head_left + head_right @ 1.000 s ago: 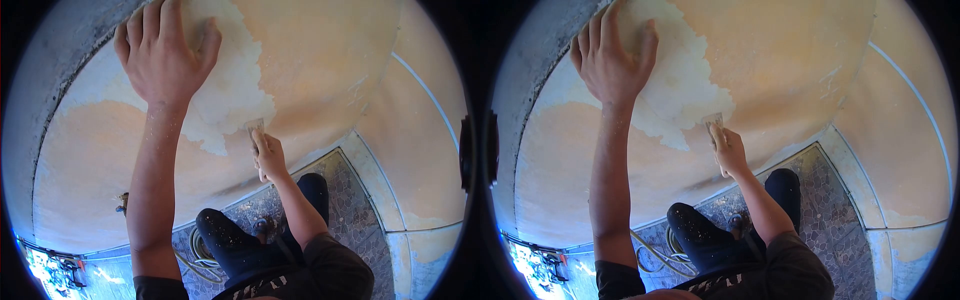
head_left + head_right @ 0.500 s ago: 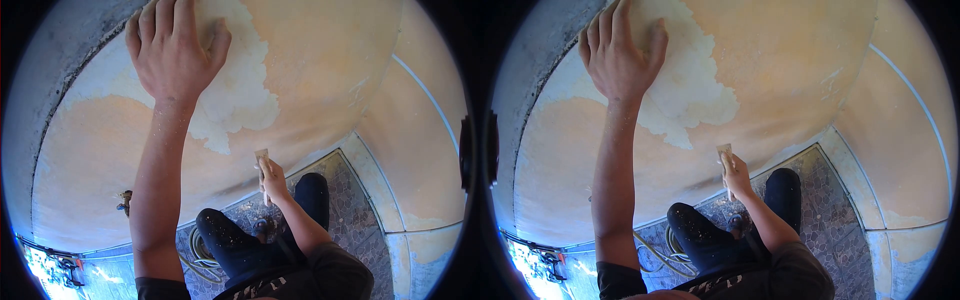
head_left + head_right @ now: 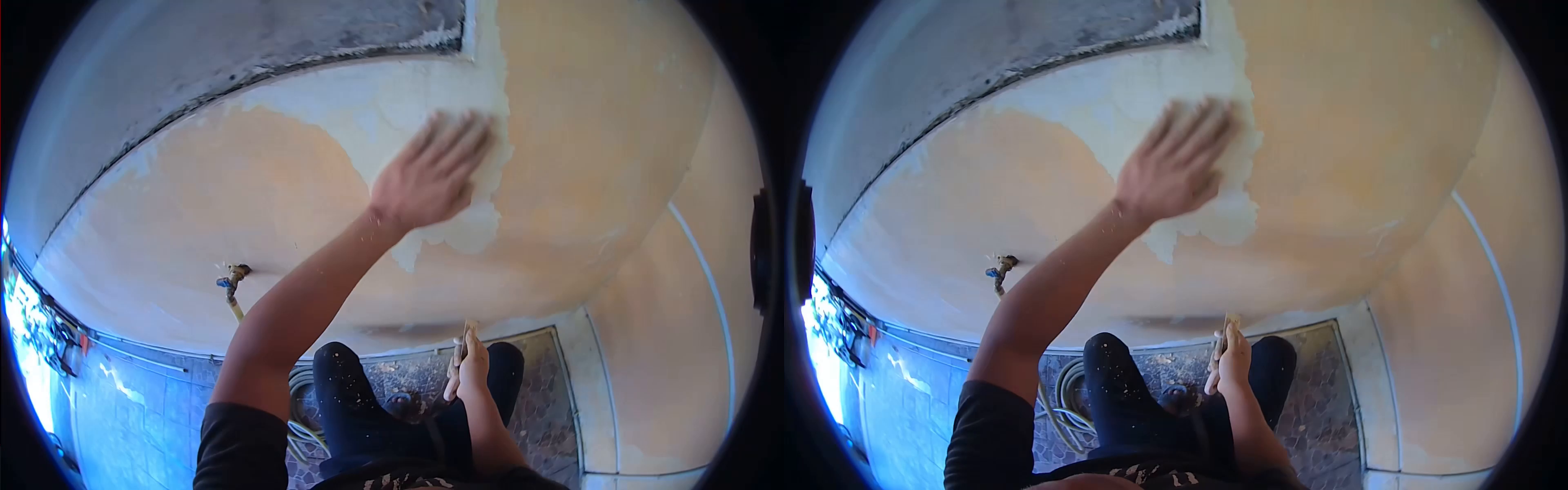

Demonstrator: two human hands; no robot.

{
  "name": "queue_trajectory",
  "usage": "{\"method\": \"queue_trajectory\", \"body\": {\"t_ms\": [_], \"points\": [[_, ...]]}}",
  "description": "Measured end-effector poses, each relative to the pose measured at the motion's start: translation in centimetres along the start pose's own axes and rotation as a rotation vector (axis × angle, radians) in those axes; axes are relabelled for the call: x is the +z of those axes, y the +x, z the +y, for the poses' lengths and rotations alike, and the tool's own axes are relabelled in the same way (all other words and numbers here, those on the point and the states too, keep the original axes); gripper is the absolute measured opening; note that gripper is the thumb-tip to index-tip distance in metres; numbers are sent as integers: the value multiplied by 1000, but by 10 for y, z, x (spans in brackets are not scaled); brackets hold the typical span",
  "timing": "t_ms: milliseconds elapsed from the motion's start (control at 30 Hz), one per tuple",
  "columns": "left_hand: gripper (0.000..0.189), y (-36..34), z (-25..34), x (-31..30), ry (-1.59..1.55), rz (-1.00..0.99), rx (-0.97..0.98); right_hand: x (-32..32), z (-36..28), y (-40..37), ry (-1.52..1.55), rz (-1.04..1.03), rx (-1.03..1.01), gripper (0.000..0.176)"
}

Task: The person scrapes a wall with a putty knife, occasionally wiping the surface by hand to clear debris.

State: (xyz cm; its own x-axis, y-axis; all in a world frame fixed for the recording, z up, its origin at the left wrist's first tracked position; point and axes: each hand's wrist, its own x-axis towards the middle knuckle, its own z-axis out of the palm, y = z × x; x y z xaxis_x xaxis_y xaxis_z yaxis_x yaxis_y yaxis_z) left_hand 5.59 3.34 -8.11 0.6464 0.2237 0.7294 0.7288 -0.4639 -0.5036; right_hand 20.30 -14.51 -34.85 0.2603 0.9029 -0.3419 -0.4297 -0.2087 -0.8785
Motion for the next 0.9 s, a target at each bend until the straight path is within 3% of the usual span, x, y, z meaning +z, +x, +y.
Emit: {"method": "queue_trajectory", "body": {"t_ms": [167, 400, 467, 700, 900], "points": [[76, -42, 6, -7, 48, -208, 194, -12, -17, -11, 43, 2, -32, 44], [76, -63, -37, -28, 19, -198, 258, -27, -36, -30, 62, 18, -102, 42], [72, -62, -54, -43, -27, -287, 171, -33, -36, -28, 64, 18, -110, 43], [72, -56, -111, -85, 140, -142, -55, -32, -71, -21, -8, -12, -251, 50], [65, -47, -130, -104, 31, 209, -316, -12, -126, -22, 8, -33, -445, 43]]}}
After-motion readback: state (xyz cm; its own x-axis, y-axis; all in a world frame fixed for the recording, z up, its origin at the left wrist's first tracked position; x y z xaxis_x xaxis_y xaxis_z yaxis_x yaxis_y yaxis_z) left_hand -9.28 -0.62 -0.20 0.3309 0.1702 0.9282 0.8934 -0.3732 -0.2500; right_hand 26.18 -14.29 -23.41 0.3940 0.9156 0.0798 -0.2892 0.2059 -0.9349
